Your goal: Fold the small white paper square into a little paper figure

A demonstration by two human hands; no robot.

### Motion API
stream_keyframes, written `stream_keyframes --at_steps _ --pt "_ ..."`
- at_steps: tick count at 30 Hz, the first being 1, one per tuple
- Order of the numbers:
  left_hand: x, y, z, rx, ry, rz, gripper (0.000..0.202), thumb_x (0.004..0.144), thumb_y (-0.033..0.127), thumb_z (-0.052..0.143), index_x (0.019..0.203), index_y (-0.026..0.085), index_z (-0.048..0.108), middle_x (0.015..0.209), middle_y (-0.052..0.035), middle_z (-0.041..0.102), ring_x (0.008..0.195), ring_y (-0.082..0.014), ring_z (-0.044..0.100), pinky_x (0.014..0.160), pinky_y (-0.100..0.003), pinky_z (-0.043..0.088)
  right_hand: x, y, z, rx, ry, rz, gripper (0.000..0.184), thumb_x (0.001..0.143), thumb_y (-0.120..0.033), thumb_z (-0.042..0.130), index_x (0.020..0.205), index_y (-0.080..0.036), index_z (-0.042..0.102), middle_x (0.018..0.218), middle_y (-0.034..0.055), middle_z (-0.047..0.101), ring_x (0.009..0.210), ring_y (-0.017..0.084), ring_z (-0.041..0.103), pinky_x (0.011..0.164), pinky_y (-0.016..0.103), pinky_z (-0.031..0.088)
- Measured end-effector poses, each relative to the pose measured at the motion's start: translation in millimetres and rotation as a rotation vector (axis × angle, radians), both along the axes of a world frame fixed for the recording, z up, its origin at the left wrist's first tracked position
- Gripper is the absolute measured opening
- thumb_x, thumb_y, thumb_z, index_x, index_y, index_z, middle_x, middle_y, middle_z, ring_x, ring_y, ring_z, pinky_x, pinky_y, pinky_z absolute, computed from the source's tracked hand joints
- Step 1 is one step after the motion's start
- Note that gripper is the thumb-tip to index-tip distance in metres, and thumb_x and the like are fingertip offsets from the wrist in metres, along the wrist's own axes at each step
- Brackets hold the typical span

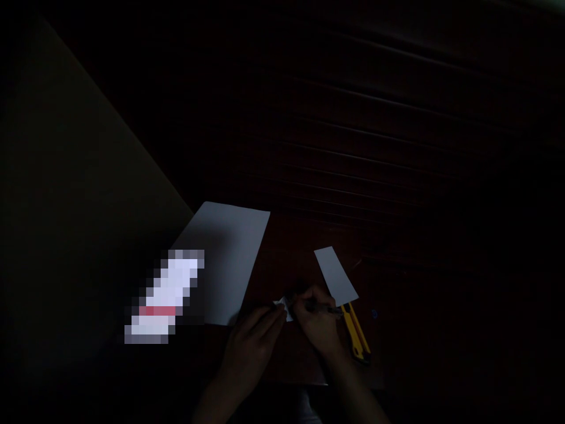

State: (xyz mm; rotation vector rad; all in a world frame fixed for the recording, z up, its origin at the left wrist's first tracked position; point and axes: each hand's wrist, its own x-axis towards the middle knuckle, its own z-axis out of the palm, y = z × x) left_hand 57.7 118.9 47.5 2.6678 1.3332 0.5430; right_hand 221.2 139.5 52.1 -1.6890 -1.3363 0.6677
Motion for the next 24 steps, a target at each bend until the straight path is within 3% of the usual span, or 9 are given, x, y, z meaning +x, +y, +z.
stream_keyframes --at_steps 6,11,24 --pt "2 4 -0.5 -0.067 -0.024 -0.006 0.041 0.078 0.004 0.051 0.115 0.02 0.059 0.115 -0.0042 0.063 0.103 -0.0244 0.053 0.083 -0.039 0.048 -2 1 -2.7 -0.004 -0.019 0.034 0.018 0.075 -0.026 0.058 0.06 -0.019 0.053 0.055 -0.0028 0.054 0.052 0.012 0.05 0.051 0.023 0.038" --pt "4 5 9.1 -0.117 -0.078 -0.036 0.038 0.078 0.008 0.051 0.115 0.017 0.059 0.114 -0.006 0.063 0.102 -0.0253 0.052 0.084 -0.039 0.047 -4 1 -0.8 -0.01 -0.02 0.046 0.019 0.076 -0.027 0.058 0.06 -0.019 0.053 0.055 -0.003 0.054 0.052 0.012 0.05 0.05 0.022 0.038" --pt "7 3 14.3 -0.105 -0.117 -0.018 0.033 0.081 0.014 0.047 0.112 0.014 0.061 0.113 -0.0096 0.063 0.102 -0.0267 0.052 0.085 -0.043 0.045 -3 2 -7.0 0.029 -0.057 0.044 0.02 0.076 -0.028 0.057 0.06 -0.02 0.051 0.056 -0.0023 0.053 0.053 0.012 0.049 0.053 0.023 0.039"
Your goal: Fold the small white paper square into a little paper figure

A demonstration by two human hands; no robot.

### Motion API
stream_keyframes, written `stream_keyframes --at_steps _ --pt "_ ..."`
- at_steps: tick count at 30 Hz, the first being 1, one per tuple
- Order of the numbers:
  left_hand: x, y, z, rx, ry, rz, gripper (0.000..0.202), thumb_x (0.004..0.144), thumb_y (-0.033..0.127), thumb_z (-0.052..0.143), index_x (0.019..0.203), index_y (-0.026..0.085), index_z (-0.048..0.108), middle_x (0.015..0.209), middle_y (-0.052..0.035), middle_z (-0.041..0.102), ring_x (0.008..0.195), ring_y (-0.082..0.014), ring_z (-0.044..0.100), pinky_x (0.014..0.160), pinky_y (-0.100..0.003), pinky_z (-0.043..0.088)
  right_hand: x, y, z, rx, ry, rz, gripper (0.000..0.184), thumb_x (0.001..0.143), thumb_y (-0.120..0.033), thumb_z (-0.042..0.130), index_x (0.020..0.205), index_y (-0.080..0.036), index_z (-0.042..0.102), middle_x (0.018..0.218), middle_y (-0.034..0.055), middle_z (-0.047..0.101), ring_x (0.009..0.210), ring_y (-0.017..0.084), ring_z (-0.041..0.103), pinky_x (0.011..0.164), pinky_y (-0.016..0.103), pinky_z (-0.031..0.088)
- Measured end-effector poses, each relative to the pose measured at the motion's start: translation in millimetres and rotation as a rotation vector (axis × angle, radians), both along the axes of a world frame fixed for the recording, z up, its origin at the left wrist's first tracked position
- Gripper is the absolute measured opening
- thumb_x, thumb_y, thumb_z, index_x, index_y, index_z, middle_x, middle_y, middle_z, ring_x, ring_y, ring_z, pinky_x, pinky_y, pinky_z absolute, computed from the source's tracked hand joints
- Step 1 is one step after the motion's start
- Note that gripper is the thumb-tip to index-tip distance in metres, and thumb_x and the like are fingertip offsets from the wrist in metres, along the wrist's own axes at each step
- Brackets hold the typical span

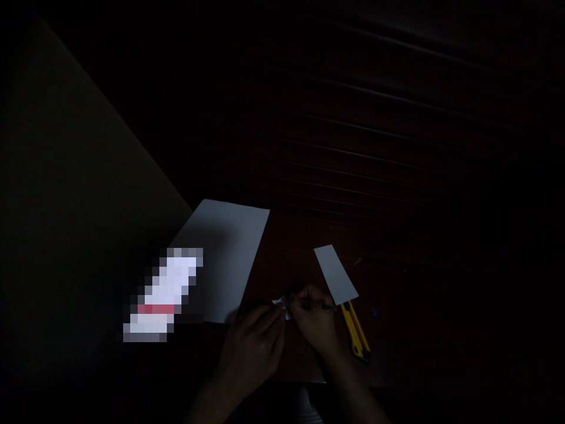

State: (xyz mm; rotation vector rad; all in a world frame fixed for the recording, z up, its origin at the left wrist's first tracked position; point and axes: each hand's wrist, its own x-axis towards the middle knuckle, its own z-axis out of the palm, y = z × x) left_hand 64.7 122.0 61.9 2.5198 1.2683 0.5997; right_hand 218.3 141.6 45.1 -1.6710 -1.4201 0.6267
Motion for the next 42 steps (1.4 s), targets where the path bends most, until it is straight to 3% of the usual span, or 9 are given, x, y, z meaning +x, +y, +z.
stream_keyframes --at_steps 24,42 --pt "-0.5 0.0 1.2 -0.019 0.02 0.001 0.033 0.082 0.015 0.047 0.112 0.016 0.061 0.114 -0.0079 0.063 0.102 -0.0264 0.053 0.084 -0.042 0.045 -0.8 0.0 7.6 -0.005 -0.07 0.024 0.019 0.077 -0.024 0.056 0.059 -0.019 0.052 0.054 -0.0033 0.053 0.052 0.012 0.05 0.052 0.023 0.037" --pt "-0.8 -0.6 -2.1 0.027 0.002 0.023 0.031 0.082 0.016 0.048 0.109 0.016 0.063 0.11 -0.0075 0.065 0.1 -0.0257 0.054 0.082 -0.041 0.046 -0.3 -0.2 3.6 0.019 -0.073 0.029 0.017 0.076 -0.022 0.055 0.06 -0.019 0.052 0.055 -0.0031 0.054 0.052 0.012 0.05 0.053 0.023 0.038"
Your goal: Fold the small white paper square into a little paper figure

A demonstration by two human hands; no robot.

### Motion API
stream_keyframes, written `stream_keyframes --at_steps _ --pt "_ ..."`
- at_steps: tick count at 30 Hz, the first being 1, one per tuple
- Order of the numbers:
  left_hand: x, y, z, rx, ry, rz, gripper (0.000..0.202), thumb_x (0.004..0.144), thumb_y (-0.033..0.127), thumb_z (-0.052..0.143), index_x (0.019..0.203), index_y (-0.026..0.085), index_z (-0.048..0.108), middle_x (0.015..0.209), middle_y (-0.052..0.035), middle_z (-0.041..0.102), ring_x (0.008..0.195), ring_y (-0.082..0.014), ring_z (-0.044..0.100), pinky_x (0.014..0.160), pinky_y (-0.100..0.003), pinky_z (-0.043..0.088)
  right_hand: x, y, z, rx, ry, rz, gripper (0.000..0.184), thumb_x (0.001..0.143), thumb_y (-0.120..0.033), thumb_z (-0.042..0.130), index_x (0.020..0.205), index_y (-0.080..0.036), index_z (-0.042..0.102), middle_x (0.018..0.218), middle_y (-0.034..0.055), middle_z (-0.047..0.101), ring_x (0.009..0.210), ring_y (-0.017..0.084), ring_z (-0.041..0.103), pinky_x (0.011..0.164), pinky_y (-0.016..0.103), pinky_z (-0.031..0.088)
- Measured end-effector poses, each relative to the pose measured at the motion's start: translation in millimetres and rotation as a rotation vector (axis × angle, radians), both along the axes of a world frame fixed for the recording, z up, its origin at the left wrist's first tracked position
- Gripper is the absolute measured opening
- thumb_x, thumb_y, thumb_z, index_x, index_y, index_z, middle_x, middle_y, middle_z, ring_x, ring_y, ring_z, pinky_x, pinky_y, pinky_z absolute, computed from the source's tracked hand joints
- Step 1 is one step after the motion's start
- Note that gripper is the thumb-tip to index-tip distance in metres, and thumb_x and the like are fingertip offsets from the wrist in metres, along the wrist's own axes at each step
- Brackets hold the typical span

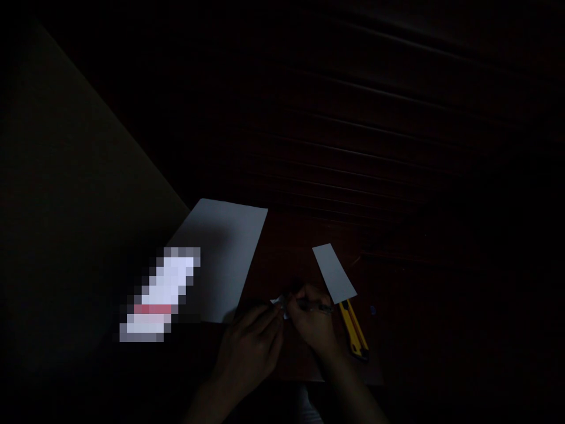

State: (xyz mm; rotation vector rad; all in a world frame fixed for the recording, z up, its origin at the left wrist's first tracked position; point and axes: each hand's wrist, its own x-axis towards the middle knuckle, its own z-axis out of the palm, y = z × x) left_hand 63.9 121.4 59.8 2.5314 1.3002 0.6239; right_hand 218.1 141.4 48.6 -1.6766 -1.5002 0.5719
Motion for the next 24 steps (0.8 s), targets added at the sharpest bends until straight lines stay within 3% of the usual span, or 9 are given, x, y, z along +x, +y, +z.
stream_keyframes --at_steps 15,24 --pt "0.4 -0.9 -0.9 -0.008 0.027 -0.003 0.03 0.084 0.018 0.047 0.11 0.015 0.061 0.114 -0.0046 0.063 0.102 -0.0238 0.052 0.084 -0.04 0.046 1.2 -0.6 -2.7 -0.004 -0.048 0.006 0.016 0.077 -0.021 0.056 0.061 -0.019 0.051 0.056 -0.0038 0.052 0.053 0.011 0.05 0.053 0.023 0.037" --pt "0.8 0.1 0.6 0.025 0.002 -0.008 0.031 0.082 0.016 0.048 0.109 0.015 0.062 0.112 -0.0073 0.064 0.1 -0.0246 0.054 0.082 -0.04 0.048 1.1 -0.5 -7.4 0.019 -0.04 -0.016 0.019 0.077 -0.023 0.056 0.059 -0.02 0.048 0.055 -0.0043 0.05 0.052 0.011 0.048 0.053 0.023 0.036"
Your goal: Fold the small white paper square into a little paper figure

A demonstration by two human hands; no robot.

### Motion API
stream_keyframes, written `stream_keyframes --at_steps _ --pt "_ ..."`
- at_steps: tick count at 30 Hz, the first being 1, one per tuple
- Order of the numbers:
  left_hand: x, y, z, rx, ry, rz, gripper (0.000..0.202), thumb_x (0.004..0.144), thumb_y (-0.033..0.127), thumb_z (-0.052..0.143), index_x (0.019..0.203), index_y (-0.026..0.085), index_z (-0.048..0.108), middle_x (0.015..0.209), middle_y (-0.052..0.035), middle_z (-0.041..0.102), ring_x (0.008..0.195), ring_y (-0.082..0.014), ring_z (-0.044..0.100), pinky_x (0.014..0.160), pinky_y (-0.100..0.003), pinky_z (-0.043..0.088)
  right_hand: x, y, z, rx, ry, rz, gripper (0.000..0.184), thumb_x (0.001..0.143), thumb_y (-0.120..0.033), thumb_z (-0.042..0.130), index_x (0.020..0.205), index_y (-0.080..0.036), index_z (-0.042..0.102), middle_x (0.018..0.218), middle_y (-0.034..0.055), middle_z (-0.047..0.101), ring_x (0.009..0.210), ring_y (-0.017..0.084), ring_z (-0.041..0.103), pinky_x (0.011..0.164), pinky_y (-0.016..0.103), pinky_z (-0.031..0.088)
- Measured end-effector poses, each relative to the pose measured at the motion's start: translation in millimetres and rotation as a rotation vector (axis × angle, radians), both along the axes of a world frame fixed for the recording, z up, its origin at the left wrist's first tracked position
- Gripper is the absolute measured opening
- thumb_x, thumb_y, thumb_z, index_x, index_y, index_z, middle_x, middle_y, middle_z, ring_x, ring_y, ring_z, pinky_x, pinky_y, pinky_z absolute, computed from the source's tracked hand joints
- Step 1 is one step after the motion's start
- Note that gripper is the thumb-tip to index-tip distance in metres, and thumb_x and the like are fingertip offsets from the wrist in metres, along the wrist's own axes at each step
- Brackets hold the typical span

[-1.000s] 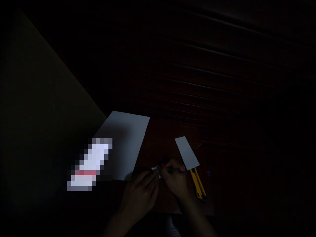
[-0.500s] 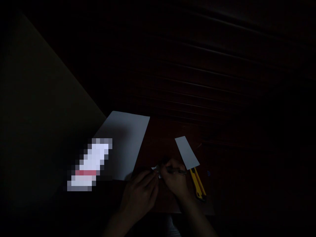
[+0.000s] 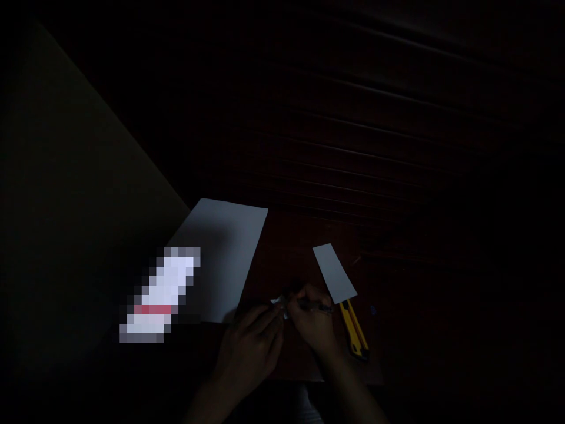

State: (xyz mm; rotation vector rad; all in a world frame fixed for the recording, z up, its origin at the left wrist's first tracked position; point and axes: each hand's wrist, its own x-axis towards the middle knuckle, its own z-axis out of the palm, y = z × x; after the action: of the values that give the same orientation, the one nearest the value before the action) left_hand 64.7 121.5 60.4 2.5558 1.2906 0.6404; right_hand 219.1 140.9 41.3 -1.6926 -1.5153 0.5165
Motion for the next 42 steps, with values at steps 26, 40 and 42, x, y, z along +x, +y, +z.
stream_keyframes --at_steps 26,40,42 --pt "-1 -2 -2.4 -0.005 0.024 -0.004 0.032 0.082 0.015 0.047 0.112 0.015 0.061 0.115 -0.0078 0.062 0.102 -0.0249 0.052 0.082 -0.04 0.047 2 2 6.6 -0.049 0.154 -0.078 0.019 0.077 -0.026 0.058 0.061 -0.019 0.049 0.055 -0.0043 0.052 0.051 0.011 0.049 0.051 0.022 0.039" --pt "0 -2 4.6 -0.056 0.057 0.0 0.023 0.08 0.014 0.05 0.099 0.015 0.064 0.107 -0.0079 0.064 0.1 -0.0257 0.052 0.083 -0.041 0.047 -13 1 4.0 -0.055 0.11 -0.042 0.014 0.074 -0.022 0.057 0.061 -0.019 0.051 0.056 -0.0034 0.054 0.052 0.011 0.051 0.051 0.022 0.04" --pt "0 -2 5.0 -0.06 0.058 0.0 0.023 0.08 0.013 0.05 0.099 0.015 0.064 0.106 -0.0082 0.063 0.1 -0.0255 0.052 0.083 -0.041 0.047 -13 1 4.8 -0.058 0.113 -0.025 0.014 0.075 -0.022 0.056 0.062 -0.019 0.051 0.057 -0.0033 0.054 0.052 0.012 0.051 0.051 0.022 0.04"
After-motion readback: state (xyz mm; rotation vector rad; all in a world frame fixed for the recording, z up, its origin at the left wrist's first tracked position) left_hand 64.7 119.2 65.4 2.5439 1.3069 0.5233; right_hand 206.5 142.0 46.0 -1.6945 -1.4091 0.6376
